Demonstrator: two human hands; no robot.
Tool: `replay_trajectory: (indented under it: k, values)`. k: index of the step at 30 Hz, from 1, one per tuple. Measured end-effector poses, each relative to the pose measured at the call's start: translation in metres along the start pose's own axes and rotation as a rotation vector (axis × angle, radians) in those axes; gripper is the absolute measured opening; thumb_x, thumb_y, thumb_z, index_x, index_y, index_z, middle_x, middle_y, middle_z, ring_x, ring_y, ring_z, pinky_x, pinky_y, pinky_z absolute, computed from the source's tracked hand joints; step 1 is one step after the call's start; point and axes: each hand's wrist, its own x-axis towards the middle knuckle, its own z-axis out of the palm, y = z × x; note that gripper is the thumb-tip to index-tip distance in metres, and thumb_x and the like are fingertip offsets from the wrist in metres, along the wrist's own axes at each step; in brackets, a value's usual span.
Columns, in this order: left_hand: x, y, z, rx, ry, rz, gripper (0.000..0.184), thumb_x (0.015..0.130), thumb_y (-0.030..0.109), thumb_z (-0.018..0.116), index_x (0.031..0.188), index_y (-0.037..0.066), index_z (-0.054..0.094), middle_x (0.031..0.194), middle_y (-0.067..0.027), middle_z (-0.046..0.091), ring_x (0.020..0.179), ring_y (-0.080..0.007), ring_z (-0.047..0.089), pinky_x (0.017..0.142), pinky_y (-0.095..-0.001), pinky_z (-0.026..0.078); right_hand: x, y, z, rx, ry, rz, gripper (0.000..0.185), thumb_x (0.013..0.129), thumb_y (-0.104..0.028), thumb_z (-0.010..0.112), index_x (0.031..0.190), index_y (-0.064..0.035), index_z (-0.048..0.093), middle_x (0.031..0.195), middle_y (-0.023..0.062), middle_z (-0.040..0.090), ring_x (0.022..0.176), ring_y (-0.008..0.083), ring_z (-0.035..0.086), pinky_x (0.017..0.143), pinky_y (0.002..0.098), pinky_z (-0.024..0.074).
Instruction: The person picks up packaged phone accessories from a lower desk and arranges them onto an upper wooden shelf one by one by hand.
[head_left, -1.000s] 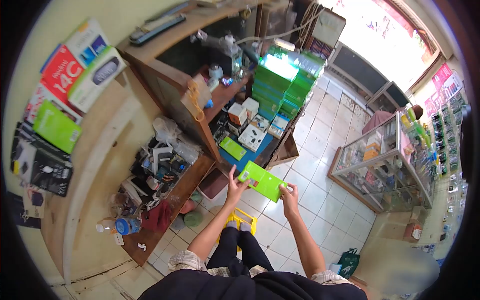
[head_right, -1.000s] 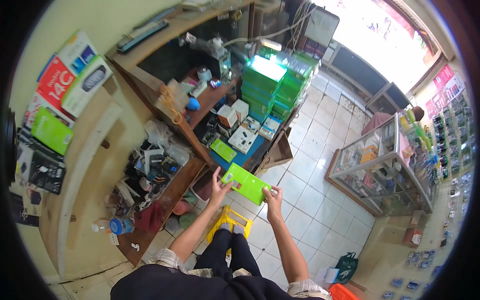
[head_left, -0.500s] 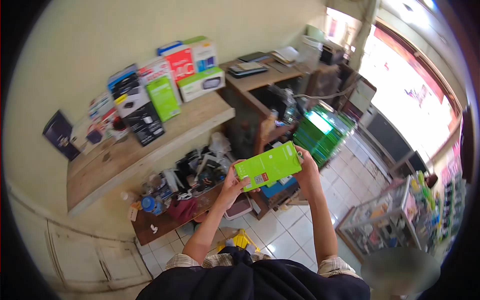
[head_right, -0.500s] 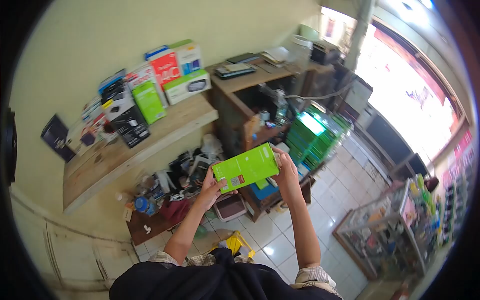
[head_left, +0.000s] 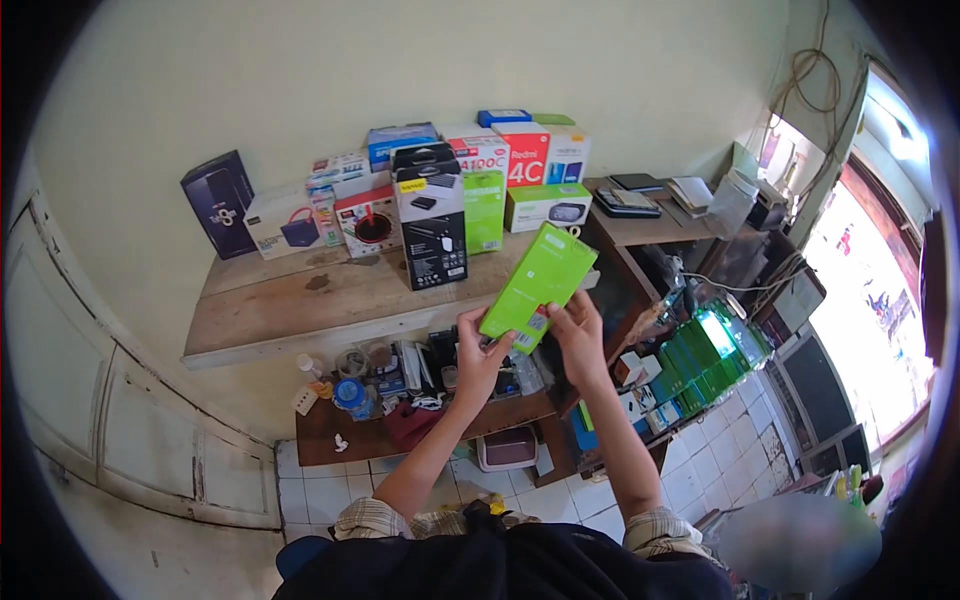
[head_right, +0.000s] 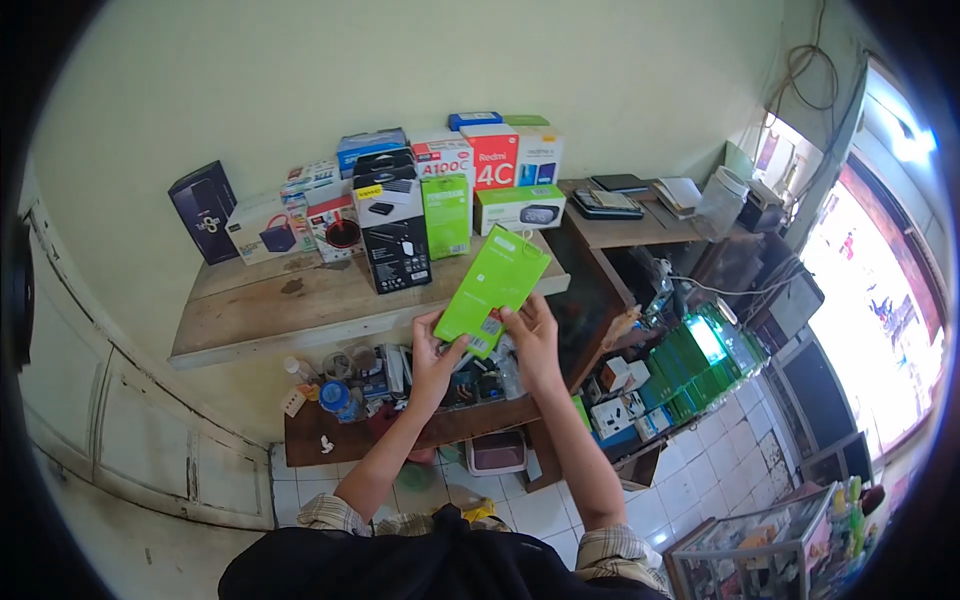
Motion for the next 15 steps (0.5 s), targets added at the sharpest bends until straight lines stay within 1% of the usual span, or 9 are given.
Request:
replay_trajectory:
  k: [2,4,5,8,10,12,13,14,15]
  values:
    - [0.013,0.012,0.002,0.092,0.002,-0.007,0.052,0.078,0.009,0.063,0.120,0.002,0.033,0.116,-0.0115,0.039,0.107,-0.0198,0.045,0.086,-0.0292,0.043,0.026,-0.006,-0.003,-0.091,-0.058,-0.058,0.032,0.084,0.000,0.050,0.116,0.0023,0.044,0.109,0.0085,0.054,0.098,0.0157,0.053,0.085,0.0281,0.0423]
    - [0.021,0.021,0.005,0.553,-0.009,0.198,0.058,0.077,0.009,0.063,0.125,0.000,0.032,0.120,-0.0173,0.034,0.112,-0.0268,0.041,0.092,-0.0341,0.038,0.055,-0.010,-0.007,-0.183,-0.146,-0.111,0.034,0.084,0.001,0.050,0.117,0.0020,0.044,0.111,0.0088,0.053,0.098,0.0158,0.053,0.085,0.0278,0.0420]
    - [0.025,0.018,0.003,0.737,-0.035,0.234,0.067,0.077,0.010,0.062,0.131,-0.002,0.024,0.124,-0.0215,0.029,0.117,-0.0333,0.034,0.096,-0.0378,0.033,0.067,-0.009,-0.008,-0.182,-0.155,-0.114,0.034,0.084,0.001,0.050,0.117,0.0020,0.044,0.111,0.0088,0.053,0.098,0.0158,0.053,0.085,0.0278,0.0420]
    - [0.035,0.008,0.007,0.838,-0.018,0.336,0.069,0.079,0.012,0.060,0.133,-0.003,0.020,0.128,-0.0218,0.027,0.120,-0.0350,0.031,0.099,-0.0391,0.028,0.106,0.000,-0.012,-0.207,-0.200,-0.088,0.036,0.083,0.000,0.051,0.118,0.0011,0.044,0.109,0.0084,0.054,0.097,0.0155,0.053,0.085,0.0283,0.0420]
    - [0.041,0.000,0.002,0.893,-0.007,0.297,0.063,0.081,0.013,0.057,0.132,-0.005,0.024,0.131,-0.0244,0.026,0.120,-0.0367,0.032,0.099,-0.0391,0.030,0.129,0.012,-0.015,-0.293,-0.303,-0.096,0.038,0.083,-0.001,0.052,0.120,0.0005,0.043,0.109,0.0069,0.055,0.096,0.0134,0.054,0.080,0.0272,0.0441]
    - [0.047,-0.001,0.001,0.991,-0.040,0.217,0.054,0.083,0.014,0.053,0.127,-0.009,0.031,0.133,-0.0266,0.026,0.120,-0.0385,0.034,0.097,-0.0399,0.032,0.143,0.020,-0.015,-0.307,-0.329,-0.104,0.038,0.083,-0.001,0.053,0.120,0.0010,0.043,0.109,0.0073,0.055,0.095,0.0133,0.054,0.080,0.0270,0.0441]
    - [0.048,0.002,0.002,0.999,-0.017,0.196,0.049,0.083,0.014,0.053,0.122,-0.011,0.037,0.133,-0.0275,0.026,0.119,-0.0397,0.035,0.096,-0.0405,0.033,0.146,0.022,-0.012,-0.294,-0.333,-0.056,0.038,0.083,-0.002,0.053,0.120,0.0010,0.043,0.109,0.0072,0.055,0.095,0.0133,0.054,0.080,0.0270,0.0442]
    - [0.051,0.002,0.003,1.006,-0.010,0.198,0.049,0.083,0.014,0.053,0.122,-0.011,0.037,0.133,-0.0275,0.026,0.119,-0.0397,0.035,0.096,-0.0405,0.033,0.149,0.024,-0.009,-0.280,-0.338,-0.004,0.038,0.083,-0.002,0.053,0.120,0.0009,0.043,0.109,0.0071,0.055,0.095,0.0133,0.054,0.080,0.0270,0.0443]
    - [0.053,0.002,0.002,1.009,-0.025,0.171,0.049,0.083,0.014,0.053,0.122,-0.012,0.037,0.133,-0.0274,0.026,0.119,-0.0395,0.034,0.097,-0.0402,0.033,0.156,0.029,-0.009,-0.313,-0.380,-0.041,0.039,0.083,-0.002,0.053,0.121,0.0012,0.043,0.108,0.0073,0.055,0.095,0.0136,0.054,0.080,0.0275,0.0447]
